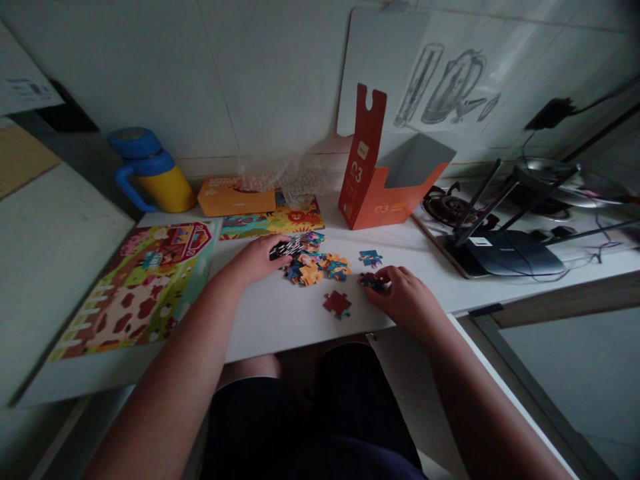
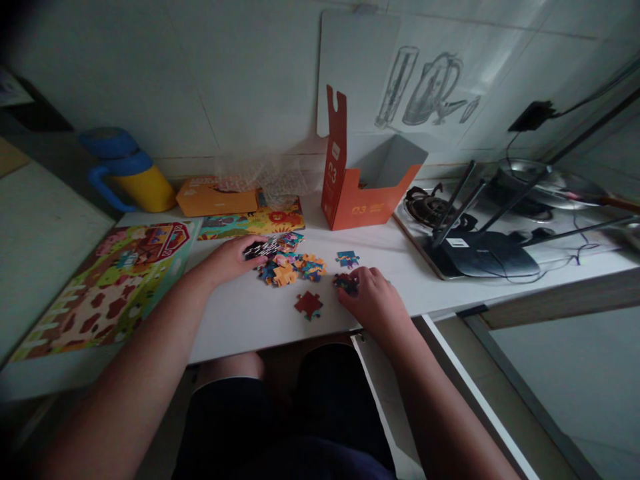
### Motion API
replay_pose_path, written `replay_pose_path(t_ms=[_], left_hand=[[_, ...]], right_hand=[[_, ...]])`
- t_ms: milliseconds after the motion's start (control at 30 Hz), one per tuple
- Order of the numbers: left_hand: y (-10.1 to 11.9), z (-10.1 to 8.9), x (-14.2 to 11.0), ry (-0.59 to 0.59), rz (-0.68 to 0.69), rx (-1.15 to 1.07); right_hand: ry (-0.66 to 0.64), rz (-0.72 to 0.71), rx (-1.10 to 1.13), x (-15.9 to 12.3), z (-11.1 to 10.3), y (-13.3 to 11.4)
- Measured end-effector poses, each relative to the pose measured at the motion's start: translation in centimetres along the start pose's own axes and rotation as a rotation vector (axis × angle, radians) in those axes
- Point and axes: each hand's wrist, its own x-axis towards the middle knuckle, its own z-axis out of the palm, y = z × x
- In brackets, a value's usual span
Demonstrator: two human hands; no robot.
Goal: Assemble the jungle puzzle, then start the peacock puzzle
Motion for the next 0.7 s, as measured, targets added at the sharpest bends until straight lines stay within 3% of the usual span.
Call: replay_pose_path(t_ms=[100, 233, 367, 533, 600, 700], left_hand=[[0.1, -0.1, 0.0, -0.002, -0.002, 0.005], [0.2, -0.1, 0.0, -0.001, -0.002, 0.023], [0.4, -0.2, 0.0, -0.004, -0.005, 0.027], [0.4, -0.2, 0.0, -0.004, 0.003, 0.007], [0.4, -0.2, 0.0, -0.004, 0.006, 0.009], [0.3, -0.2, 0.0, -0.009, 0.002, 0.014]], right_hand=[[0.081, -0.001, 0.061, 0.3, -0.5, 2.2], [0.252, 0.08, -0.024, 2.2, -0.8, 5.9], [0.176, 0.128, -0.121, 4.3, -0.7, 7.6], [0.196, 0.016, -0.128, 2.5, -0.4, 4.2], [0.098, -0.052, -0.104, 1.0, -0.1, 2.0], [-0.005, -0.041, -0.178, -0.5, 0.4, -0.4]])
